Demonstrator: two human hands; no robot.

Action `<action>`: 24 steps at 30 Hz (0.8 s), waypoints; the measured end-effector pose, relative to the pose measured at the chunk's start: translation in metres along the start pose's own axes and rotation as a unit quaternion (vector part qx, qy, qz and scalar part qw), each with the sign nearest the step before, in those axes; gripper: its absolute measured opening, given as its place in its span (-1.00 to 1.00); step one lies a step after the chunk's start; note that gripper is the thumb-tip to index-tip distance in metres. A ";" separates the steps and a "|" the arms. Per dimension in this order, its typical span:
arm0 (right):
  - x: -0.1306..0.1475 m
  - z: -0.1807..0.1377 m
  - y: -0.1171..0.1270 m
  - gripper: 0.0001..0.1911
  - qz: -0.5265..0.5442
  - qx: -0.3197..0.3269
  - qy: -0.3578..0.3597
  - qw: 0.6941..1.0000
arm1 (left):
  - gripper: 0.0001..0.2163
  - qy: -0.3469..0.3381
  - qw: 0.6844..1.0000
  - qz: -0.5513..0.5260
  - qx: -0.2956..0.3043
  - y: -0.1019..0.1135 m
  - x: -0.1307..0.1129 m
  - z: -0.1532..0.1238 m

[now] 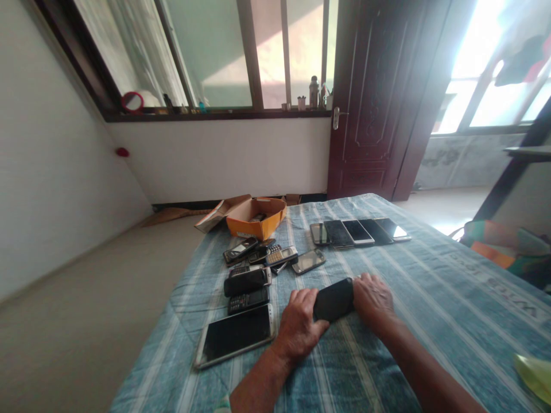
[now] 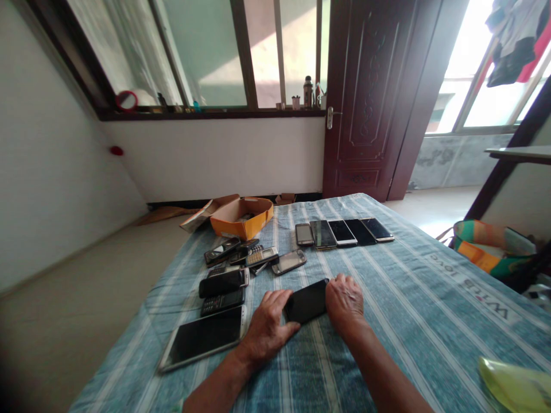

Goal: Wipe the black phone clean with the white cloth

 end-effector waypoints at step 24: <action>-0.009 -0.023 -0.009 -0.73 -0.006 -0.030 0.030 0.999 | -0.65 0.006 1.000 0.009 0.000 0.000 -0.002 0.000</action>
Point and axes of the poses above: each hand's wrist, its own z-axis towards the middle knuckle, its own y-axis out of the back of the hand, x = y × z, the point moved 5 cm from there along z, towards the middle knuckle, and after that the axes turned 15 degrees about -x, right-handed, at the moved point
